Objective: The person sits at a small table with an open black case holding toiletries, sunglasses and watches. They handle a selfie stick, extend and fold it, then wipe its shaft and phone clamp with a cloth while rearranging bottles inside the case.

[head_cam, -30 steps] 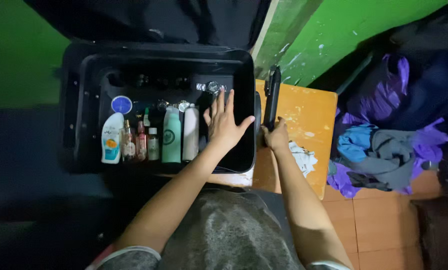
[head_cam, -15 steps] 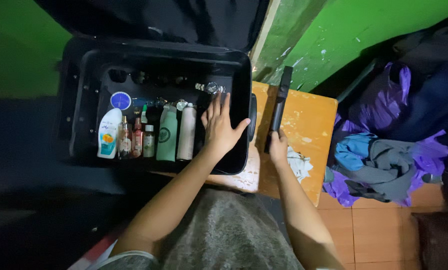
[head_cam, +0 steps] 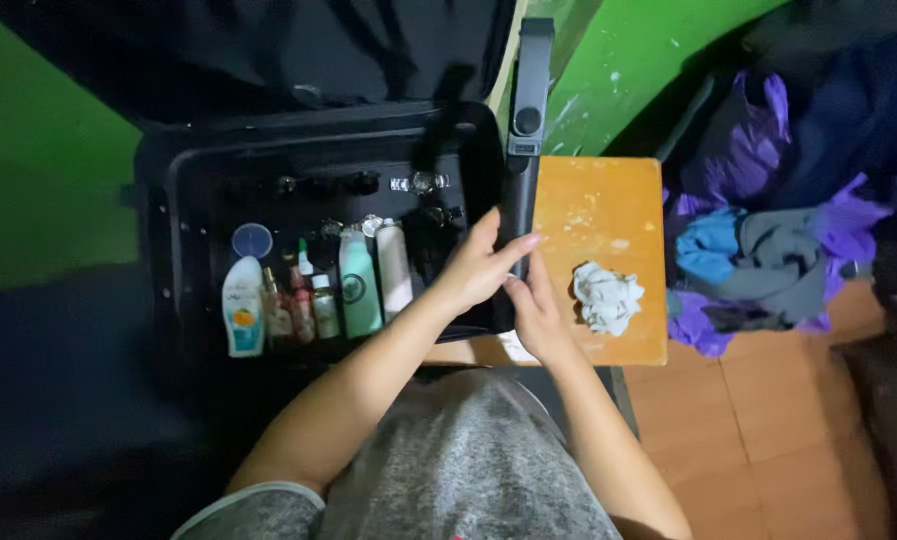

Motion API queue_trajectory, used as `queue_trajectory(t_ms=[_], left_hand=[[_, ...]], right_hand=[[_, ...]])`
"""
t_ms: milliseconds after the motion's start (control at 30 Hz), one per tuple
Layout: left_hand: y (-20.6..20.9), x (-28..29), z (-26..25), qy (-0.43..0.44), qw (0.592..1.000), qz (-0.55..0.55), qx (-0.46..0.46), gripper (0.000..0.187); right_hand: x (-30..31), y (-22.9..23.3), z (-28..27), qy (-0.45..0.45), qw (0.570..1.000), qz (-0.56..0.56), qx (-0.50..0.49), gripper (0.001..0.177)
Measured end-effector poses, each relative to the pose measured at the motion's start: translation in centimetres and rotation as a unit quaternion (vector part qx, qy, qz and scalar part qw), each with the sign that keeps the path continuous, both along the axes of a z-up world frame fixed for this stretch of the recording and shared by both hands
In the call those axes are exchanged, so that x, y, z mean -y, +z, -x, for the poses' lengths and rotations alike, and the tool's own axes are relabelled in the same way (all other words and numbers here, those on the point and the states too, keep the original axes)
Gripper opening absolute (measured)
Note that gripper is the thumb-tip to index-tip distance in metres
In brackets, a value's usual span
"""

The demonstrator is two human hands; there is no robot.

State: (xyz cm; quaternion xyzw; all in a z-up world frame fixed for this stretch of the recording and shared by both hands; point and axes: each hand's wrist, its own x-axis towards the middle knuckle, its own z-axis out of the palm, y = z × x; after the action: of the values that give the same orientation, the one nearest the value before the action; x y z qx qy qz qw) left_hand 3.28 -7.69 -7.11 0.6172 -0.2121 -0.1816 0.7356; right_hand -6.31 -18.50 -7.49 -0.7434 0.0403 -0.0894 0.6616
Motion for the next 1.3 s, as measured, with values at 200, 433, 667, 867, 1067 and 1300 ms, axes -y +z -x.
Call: queue_trajectory(t_ms=[200,433,667,867,1067,1300], left_hand=[[1.2,-7.9,-0.3,-0.077,0.985,0.013,-0.152,0.046],[2.1,-12.2,1.9,-0.097,0.976,-0.14,-0.137,0.037],[2.7,-11.7,3.9,-0.095,0.983,-0.135,-0.082,0.055],[3.4,-9.1,6.1,-0.049,0.984,-0.118,-0.122,0.055],[2.8,-6.4,8.3,0.036,0.988,-0.124,-0.088,0.052],[2.7,-5.3,10.4,0.073,0.993,-0.063,-0.071,0.06]], right_hand=[[-4.8,2.4,2.1,-0.082,0.975,0.208,0.011,0.035],[-2.2,-2.9,5.3,-0.385,0.879,0.26,-0.109,0.07],[8.0,-12.9,7.8,-0.428,0.835,0.272,-0.213,0.111],[14.5,-19.3,5.2,-0.407,0.826,0.215,-0.327,0.138],[14.9,-20.0,2.5,-0.351,0.816,0.293,-0.354,0.122],[16.1,-16.5,1.8,-0.247,0.788,0.433,-0.362,0.084]])
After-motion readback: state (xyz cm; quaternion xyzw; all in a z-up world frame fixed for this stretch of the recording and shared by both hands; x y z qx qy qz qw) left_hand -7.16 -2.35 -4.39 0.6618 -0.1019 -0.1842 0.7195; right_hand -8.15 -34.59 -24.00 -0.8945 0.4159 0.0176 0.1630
